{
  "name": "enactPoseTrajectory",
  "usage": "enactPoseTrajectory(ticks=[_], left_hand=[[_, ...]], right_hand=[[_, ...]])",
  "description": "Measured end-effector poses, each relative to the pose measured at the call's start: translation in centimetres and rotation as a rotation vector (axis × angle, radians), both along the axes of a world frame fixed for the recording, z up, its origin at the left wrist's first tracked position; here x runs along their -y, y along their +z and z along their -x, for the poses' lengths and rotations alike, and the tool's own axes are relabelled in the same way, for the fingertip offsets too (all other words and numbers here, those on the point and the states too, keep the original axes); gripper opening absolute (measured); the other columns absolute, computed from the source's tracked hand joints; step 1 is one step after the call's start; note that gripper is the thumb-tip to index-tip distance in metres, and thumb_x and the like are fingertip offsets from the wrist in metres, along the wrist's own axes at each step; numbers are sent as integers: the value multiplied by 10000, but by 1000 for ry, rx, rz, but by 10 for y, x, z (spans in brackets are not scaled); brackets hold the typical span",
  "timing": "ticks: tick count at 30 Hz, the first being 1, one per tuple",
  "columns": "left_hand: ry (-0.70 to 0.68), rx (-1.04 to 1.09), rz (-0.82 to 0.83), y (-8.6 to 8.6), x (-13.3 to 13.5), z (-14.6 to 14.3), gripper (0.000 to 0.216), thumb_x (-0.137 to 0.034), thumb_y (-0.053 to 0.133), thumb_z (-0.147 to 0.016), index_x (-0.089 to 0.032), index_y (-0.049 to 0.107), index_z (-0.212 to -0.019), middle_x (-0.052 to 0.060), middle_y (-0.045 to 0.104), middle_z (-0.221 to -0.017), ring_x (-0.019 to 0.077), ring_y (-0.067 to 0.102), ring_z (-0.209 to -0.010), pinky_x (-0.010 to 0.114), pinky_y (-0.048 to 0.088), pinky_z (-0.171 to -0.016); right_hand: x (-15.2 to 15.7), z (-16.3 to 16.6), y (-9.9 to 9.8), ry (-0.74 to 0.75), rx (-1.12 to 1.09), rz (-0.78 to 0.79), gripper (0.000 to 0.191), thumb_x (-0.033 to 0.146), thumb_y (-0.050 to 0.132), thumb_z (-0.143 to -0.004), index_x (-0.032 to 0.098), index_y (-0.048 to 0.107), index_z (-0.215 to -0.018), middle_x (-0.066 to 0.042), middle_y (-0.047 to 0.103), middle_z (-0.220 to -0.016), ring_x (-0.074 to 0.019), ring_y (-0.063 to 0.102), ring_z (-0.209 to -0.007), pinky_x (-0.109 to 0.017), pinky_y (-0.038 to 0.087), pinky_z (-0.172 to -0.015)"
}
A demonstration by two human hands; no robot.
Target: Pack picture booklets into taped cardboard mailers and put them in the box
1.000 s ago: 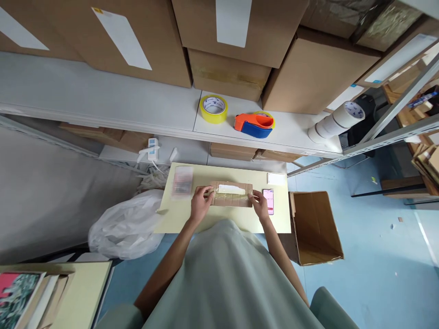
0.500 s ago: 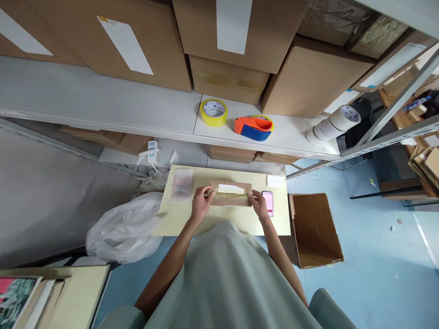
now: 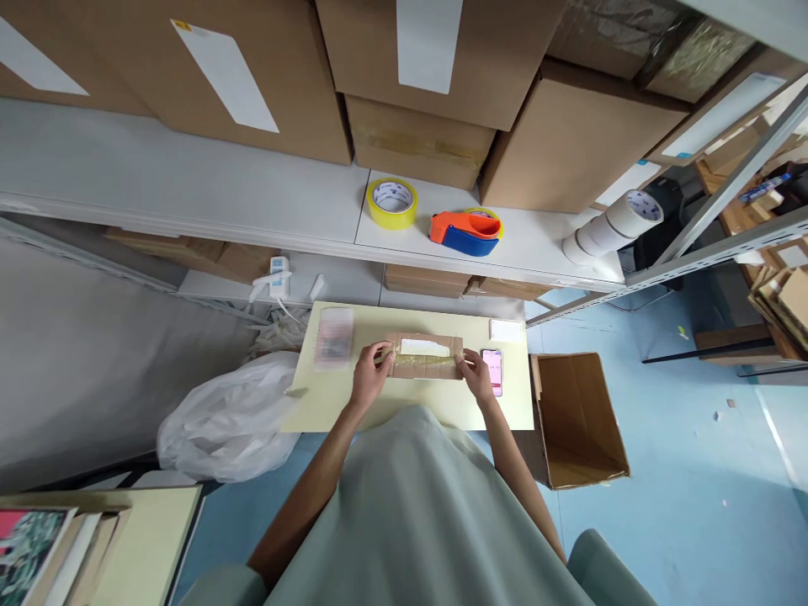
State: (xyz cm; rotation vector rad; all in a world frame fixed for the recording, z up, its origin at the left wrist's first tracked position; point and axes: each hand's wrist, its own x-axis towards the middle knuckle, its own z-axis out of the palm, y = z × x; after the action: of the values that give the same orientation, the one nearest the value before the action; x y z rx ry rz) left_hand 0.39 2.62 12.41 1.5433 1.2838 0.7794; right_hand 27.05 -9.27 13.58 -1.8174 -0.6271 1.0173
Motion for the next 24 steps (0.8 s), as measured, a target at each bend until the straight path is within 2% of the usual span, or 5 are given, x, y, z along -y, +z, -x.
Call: enactPoseTrajectory(ticks=[7,14,24], left_hand=[[-16,-4,14,3,6,4,350,-527,629,-984,-244,678,-1185,109,682,-1271,244,722,-1155,405,653,-974],[-13,8,14,2,15,11,350,-521,644,-967,-241,685,-1173,114,692,-1250,247,730,-1139,389,664,-928],[6,25,71,-5,37,25,355,-537,694,-897,-237,696,-1087,102,739,-1160,255,759,-1091,437,655,-975]], right_hand=[[5,5,4,10,-3,-10,676,749,765,-812,218,733,-1229,-163,794,-1227,-342,728,-1217,-449,630,-939],[16,11,11,27,-39,-25,696,779,769,-799,228,740,-1223,-169,782,-1277,-356,717,-1240,-448,633,-932],[45,24,15,22,-61,6,717,776,803,-773,212,757,-1212,-177,765,-1313,-365,727,-1202,-438,651,-890]])
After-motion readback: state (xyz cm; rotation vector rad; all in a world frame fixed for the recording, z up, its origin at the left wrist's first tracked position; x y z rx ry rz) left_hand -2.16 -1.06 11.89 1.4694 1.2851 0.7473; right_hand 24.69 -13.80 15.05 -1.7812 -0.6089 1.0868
